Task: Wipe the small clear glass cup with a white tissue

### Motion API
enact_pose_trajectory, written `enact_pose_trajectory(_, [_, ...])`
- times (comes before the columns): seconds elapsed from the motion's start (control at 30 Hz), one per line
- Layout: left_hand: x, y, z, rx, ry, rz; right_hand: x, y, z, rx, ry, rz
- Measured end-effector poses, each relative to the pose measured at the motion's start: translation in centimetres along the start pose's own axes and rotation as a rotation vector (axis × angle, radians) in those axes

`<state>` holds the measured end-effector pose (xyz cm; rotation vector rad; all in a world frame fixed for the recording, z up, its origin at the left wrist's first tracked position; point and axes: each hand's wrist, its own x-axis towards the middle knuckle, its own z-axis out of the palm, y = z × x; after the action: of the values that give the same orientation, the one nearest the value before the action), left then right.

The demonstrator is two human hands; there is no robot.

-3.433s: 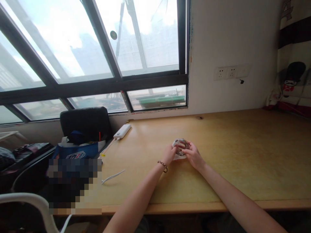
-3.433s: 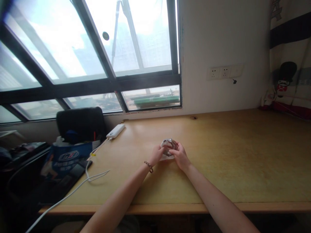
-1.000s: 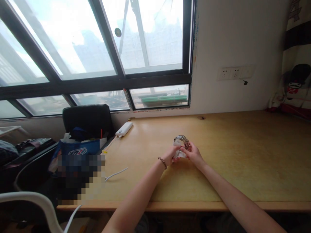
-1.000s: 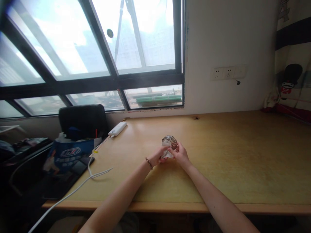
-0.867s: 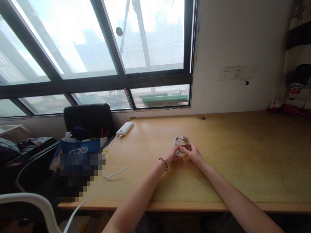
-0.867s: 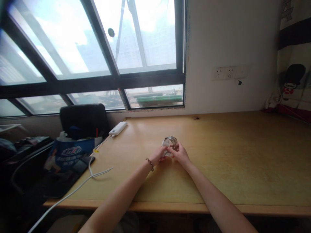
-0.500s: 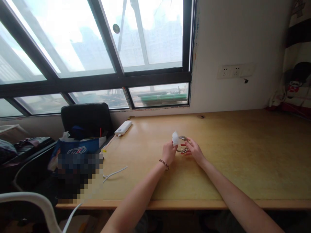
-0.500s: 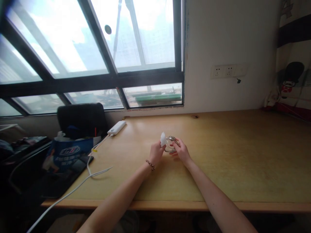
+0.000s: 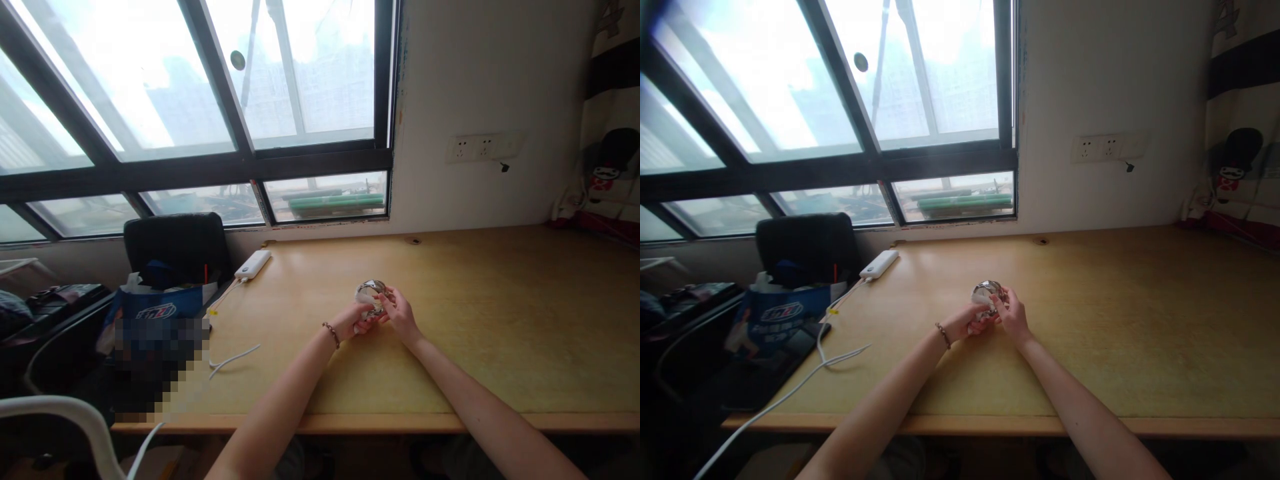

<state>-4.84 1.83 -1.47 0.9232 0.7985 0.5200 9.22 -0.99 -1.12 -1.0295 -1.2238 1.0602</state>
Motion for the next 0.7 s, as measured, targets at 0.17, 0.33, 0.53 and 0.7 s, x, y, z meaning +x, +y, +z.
enact_pose_trajectory(0.17, [-0.3,0.2,0.9,0.215,0.199,0.256,0.5,0.2,-0.2,0.128,0.069,0.123])
enact_pose_trajectory(0.33, [0.1,0.7,0.5,0.439,0.524,0.369,0.7,0.2,-0.4,0.189,0.091,0.18])
enact_pose_trajectory(0.53, [0.4,0.3,-0.6,0.884,0.748,0.537,0.2,0.2,0.1,0.162,0.039,0.157])
enact_pose_trajectory(0.7, [0.5,0.1,0.0,0.544,0.561,0.42,-0.4,-0.3,0.4,0.033,0.003,0.032])
